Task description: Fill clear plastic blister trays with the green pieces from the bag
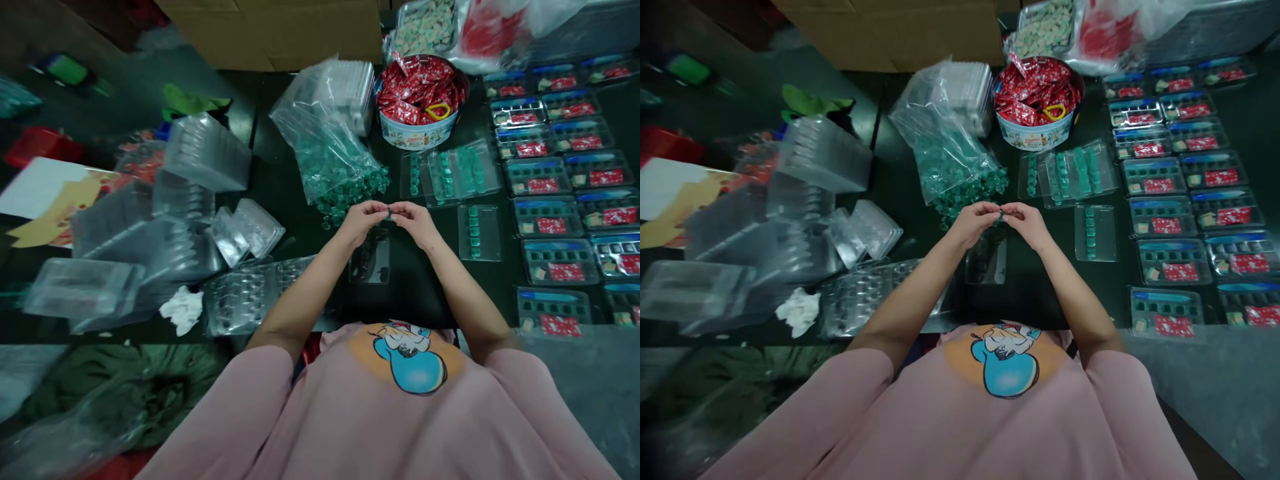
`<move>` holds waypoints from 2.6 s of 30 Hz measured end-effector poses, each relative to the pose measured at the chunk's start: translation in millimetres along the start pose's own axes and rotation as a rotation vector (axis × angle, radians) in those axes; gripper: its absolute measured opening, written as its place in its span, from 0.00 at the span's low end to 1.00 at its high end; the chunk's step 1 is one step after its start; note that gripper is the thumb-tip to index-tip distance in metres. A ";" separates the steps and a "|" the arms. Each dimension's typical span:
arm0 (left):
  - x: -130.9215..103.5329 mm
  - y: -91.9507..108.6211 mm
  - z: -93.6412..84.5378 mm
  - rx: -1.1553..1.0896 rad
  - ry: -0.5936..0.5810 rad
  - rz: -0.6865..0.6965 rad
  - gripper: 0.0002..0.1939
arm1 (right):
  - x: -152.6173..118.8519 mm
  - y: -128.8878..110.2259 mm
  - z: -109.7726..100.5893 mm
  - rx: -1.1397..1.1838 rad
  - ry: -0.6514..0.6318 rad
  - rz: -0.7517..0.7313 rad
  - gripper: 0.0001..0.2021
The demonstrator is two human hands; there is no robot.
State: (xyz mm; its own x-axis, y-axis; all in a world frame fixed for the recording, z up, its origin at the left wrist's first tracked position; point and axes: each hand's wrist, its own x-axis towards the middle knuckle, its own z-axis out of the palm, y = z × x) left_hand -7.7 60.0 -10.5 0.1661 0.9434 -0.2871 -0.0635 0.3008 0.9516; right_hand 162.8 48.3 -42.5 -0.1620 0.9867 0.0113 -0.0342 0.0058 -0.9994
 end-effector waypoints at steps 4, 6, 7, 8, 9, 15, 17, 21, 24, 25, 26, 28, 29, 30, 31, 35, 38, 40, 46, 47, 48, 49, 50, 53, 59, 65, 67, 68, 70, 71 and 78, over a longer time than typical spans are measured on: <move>-1.1 2.8 -9.4 -0.180 -0.024 -0.169 0.14 | -2.2 -13.9 9.3 -0.296 -0.018 -0.162 0.13; -2.5 3.4 -12.9 -0.233 -0.006 -0.187 0.13 | -2.3 -19.0 16.7 -0.432 -0.019 -0.221 0.13; -3.2 3.3 -14.4 -0.254 0.014 -0.186 0.13 | -1.8 -20.9 20.4 -0.479 -0.018 -0.244 0.13; -3.9 3.0 -15.6 -0.273 0.041 -0.181 0.12 | -1.0 -22.5 23.7 -0.515 -0.016 -0.264 0.12; -4.5 2.5 -16.9 -0.295 0.067 -0.181 0.12 | 0.1 -23.9 26.6 -0.541 -0.017 -0.278 0.11; -8.9 -2.9 -25.3 -0.484 -0.033 -0.346 0.11 | 3.5 -30.6 33.2 -0.549 -0.029 -0.281 0.07; -9.6 -4.3 -26.9 -0.491 -0.068 -0.357 0.11 | 2.2 -31.4 32.3 -0.564 -0.040 -0.276 0.06; -9.3 -4.7 -26.4 -0.441 -0.043 -0.300 0.11 | -0.7 -31.9 30.1 -0.595 -0.099 -0.317 0.10; -10.2 -3.8 -25.3 -0.403 -0.049 -0.264 0.13 | -2.2 -31.6 30.2 -0.619 -0.102 -0.337 0.11; -11.1 -3.5 -25.3 -0.387 -0.050 -0.255 0.13 | -2.6 -31.2 30.5 -0.629 -0.106 -0.337 0.11; -12.2 -3.2 -25.7 -0.368 -0.046 -0.247 0.13 | -2.9 -30.7 30.9 -0.639 -0.114 -0.335 0.11; -14.7 -3.1 -27.0 -0.321 -0.030 -0.237 0.13 | -3.6 -29.6 31.7 -0.660 -0.142 -0.329 0.11; -15.8 -3.2 -27.9 -0.295 -0.020 -0.232 0.13 | -3.9 -29.0 32.3 -0.671 -0.156 -0.326 0.12; -16.9 -3.4 -28.7 -0.272 -0.013 -0.227 0.13 | -4.1 -28.6 33.0 -0.684 -0.166 -0.324 0.13; -17.7 -3.6 -29.5 -0.255 -0.008 -0.225 0.13 | -4.2 -28.3 33.8 -0.697 -0.169 -0.324 0.14; -18.8 -3.0 -30.3 -0.238 -0.014 -0.245 0.14 | -3.3 -29.0 37.1 -0.721 -0.160 -0.332 0.14; -17.6 -0.6 -30.8 -0.225 -0.041 -0.243 0.13 | -1.5 -31.3 37.0 -0.709 -0.167 -0.316 0.12; -15.9 1.4 -33.1 -0.181 -0.043 -0.201 0.12 | -0.1 -32.5 33.8 -0.684 -0.151 -0.301 0.11; -15.3 -0.6 -52.2 0.247 0.055 0.119 0.10 | -0.4 -22.3 8.1 -0.611 -0.007 -0.221 0.08; -16.8 -3.1 -55.8 0.355 0.047 0.163 0.09 | -1.7 -18.5 3.3 -0.616 0.008 -0.202 0.07; -18.4 -6.0 -59.1 0.458 0.030 0.201 0.10 | -3.4 -14.5 -0.9 -0.621 0.017 -0.184 0.07; -19.9 -9.4 -61.8 0.549 0.006 0.236 0.10 | -5.3 -10.6 -4.3 -0.625 0.021 -0.168 0.08; -21.2 -13.0 -64.0 0.626 -0.027 0.269 0.10 | -7.3 -7.2 -6.8 -0.627 0.023 -0.157 0.08; -22.2 -23.6 -67.8 0.777 -0.121 0.342 0.11 | -12.8 -0.1 -9.9 -0.624 0.023 -0.150 0.08; -15.6 -38.2 -68.5 0.947 -0.263 0.474 0.09 | -13.3 3.7 -8.1 -0.648 0.008 -0.186 0.09; -10.4 -50.3 -62.7 1.115 -0.261 0.559 0.10 | 3.3 2.6 10.7 -0.777 -0.024 -0.198 0.08; -9.8 -50.5 -60.0 1.137 -0.238 0.551 0.11 | 9.7 1.5 23.4 -0.874 -0.091 -0.152 0.08; -10.0 -49.2 -58.9 1.136 -0.229 0.540 0.12 | 12.5 1.0 29.5 -0.936 -0.127 -0.123 0.08; -11.8 -44.1 -57.4 1.103 -0.218 0.514 0.13 | 17.4 0.7 39.0 -1.058 -0.177 -0.070 0.09; -13.4 -40.8 -56.9 1.072 -0.209 0.501 0.14 | 19.2 0.9 41.4 -1.101 -0.183 -0.052 0.09; -19.3 -30.7 -45.6 0.703 0.094 0.390 0.16 | 20.2 8.5 23.4 -0.894 -0.045 -0.066 0.11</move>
State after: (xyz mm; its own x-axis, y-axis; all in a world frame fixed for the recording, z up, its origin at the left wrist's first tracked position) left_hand -53.8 38.9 -39.2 0.1744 0.9794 0.1015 0.5392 -0.1812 0.8224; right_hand 136.1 64.5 -50.1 -0.2257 0.9728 0.0526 0.7326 0.2050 -0.6490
